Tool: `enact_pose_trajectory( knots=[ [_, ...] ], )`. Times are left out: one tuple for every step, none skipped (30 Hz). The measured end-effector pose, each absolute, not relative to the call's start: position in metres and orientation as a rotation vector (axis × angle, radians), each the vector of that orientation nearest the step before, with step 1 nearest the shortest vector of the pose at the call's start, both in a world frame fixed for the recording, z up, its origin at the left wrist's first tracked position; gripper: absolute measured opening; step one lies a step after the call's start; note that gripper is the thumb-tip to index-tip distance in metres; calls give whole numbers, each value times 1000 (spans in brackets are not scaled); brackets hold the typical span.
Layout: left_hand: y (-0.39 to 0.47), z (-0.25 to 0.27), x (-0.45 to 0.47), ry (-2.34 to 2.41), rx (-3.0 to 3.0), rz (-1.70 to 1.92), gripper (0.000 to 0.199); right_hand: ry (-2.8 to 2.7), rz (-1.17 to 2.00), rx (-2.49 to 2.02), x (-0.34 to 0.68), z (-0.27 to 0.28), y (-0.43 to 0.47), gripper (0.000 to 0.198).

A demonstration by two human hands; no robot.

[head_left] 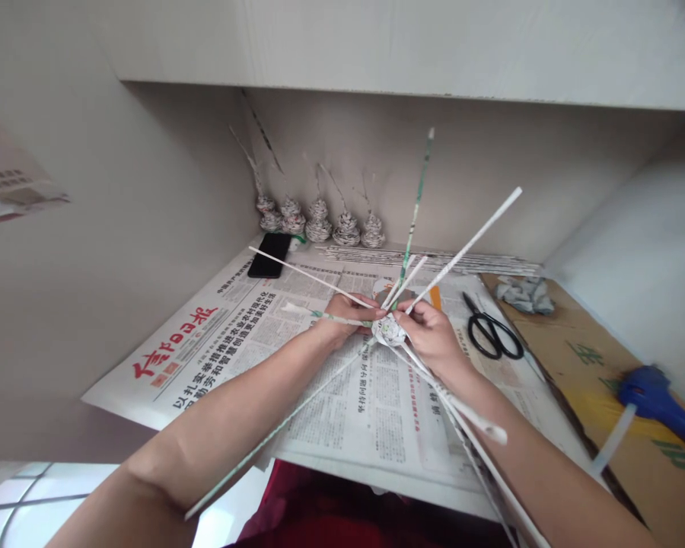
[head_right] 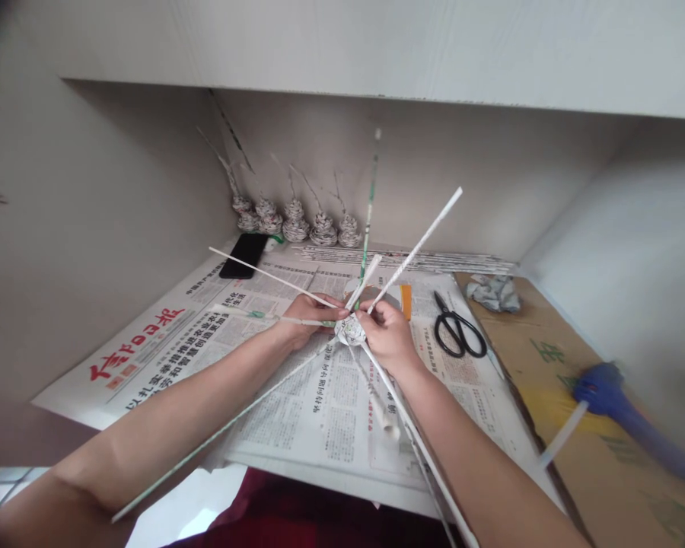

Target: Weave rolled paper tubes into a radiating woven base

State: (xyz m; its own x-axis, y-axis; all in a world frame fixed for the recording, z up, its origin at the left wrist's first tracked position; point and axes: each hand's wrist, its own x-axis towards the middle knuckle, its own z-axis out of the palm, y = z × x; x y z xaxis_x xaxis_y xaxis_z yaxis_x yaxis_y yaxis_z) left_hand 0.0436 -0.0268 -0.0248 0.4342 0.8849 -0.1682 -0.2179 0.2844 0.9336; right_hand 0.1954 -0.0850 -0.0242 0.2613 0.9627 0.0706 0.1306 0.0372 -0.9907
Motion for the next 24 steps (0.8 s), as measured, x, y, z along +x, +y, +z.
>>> enact_pose_trajectory(
  knots=[
    [-27,-24,44,812,1010,853,42,-1108,918,-1372,195,-25,-85,35],
    [-28,-24,44,813,1015,850,42,-1093,931,-1366,196,-26,-84,35],
    [-28,-23,44,816,1022,851,42,-1081,943,-1357,196,-28,-83,36],
    [-29,-23,44,820,1031,853,42,-1075,948,-1344,197,-29,-83,36],
    [-29,-23,44,820,1038,856,42,-1075,946,-1331,198,-30,-82,37],
    [-29,-23,44,816,1043,859,41,-1077,941,-1322,198,-31,-82,37],
    [-29,-23,44,808,1049,860,41,-1077,935,-1322,199,-31,-82,37],
    [-29,-23,44,801,1054,860,40,-1078,929,-1333,199,-31,-82,36],
    [-29,-23,44,795,1060,859,38,-1077,925,-1355,199,-31,-82,36],
    [-29,-24,45,793,1067,860,37,-1071,923,-1380,199,-31,-83,36],
    [-28,-24,45,798,1072,863,36,-1063,923,-1400,198,-30,-83,35],
    [-28,-25,46,809,1074,864,34,-1051,921,-1414,198,-30,-83,35],
    [-28,-25,46,822,1072,863,33,-1035,926,-1419,197,-31,-82,34],
    [-27,-26,47,834,1070,860,31,-1010,937,-1419,197,-31,-82,34],
    [-27,-26,47,844,1068,856,29,-979,956,-1417,196,-32,-81,34],
    [-26,-27,48,850,1068,852,27,-950,979,-1411,195,-33,-81,34],
    [-26,-27,48,853,1068,850,26,-924,1000,-1402,195,-34,-81,34],
    [-25,-28,48,851,1069,850,25,-905,1016,-1389,194,-34,-80,34],
    [-25,-28,48,847,1070,850,25,-897,1024,-1373,194,-34,-80,33],
    [-26,-28,48,842,1069,850,25,-895,1026,-1356,194,-34,-81,33],
    [-26,-28,48,833,1069,848,26,-900,1030,-1342,193,-33,-81,32],
    [-26,-28,47,821,1076,845,27,-905,1032,-1334,193,-32,-82,32],
    [-27,-27,47,810,1088,841,29,-916,1031,-1333,193,-31,-82,32],
    [-28,-27,46,799,1104,837,30,-937,1021,-1342,193,-29,-82,32]
  ],
)
